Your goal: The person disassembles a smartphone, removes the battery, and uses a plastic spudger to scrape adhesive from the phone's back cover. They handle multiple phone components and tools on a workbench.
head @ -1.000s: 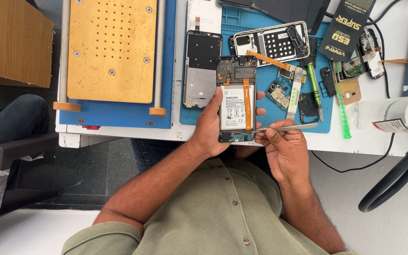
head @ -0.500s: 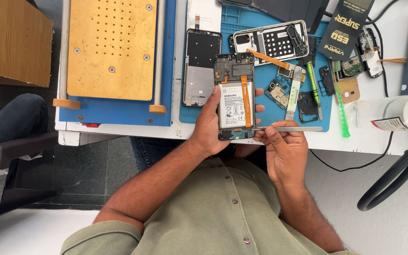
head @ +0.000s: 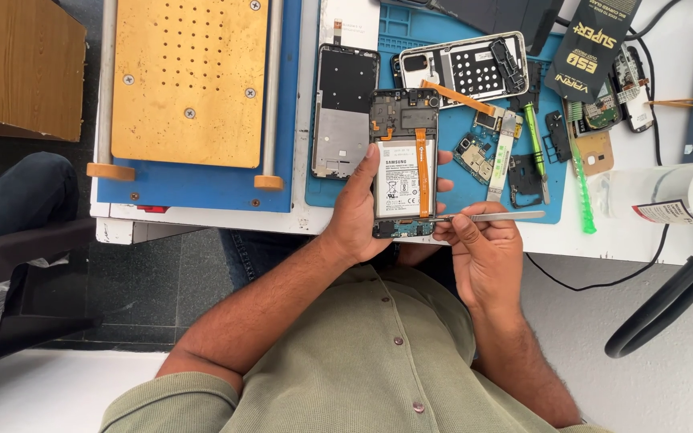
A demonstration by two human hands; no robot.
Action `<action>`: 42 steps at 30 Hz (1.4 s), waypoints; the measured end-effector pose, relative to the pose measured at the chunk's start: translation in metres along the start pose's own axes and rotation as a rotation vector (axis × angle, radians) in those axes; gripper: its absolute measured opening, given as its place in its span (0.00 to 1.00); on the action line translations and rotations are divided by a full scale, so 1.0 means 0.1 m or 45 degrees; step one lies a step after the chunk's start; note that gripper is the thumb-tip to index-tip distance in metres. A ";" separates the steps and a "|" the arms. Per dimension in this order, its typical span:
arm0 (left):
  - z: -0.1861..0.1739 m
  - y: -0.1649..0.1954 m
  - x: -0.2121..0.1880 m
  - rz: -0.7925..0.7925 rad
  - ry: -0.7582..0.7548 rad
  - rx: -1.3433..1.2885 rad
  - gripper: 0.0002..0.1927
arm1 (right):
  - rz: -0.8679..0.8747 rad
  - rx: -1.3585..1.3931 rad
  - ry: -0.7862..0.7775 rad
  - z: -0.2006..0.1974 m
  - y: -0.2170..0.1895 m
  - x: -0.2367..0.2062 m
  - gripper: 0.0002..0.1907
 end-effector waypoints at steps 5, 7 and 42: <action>-0.02 0.00 0.00 -0.009 0.042 0.014 0.36 | 0.006 -0.032 0.000 -0.02 0.02 -0.01 0.04; -0.03 -0.01 -0.01 -0.021 0.052 0.007 0.36 | -0.001 -0.044 -0.019 -0.03 0.01 -0.02 0.04; -0.05 0.04 -0.05 0.001 -0.038 0.053 0.38 | -0.660 -0.785 -0.434 0.24 -0.47 -0.08 0.03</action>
Point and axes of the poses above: each hand's wrist, its own x-axis towards the middle knuckle, its own z-axis out of the palm, y = z × x, the point moved 5 cm from there along x, towards the middle knuckle, and after that the axes turned 11 degrees about -x, right-handed, at the moved point
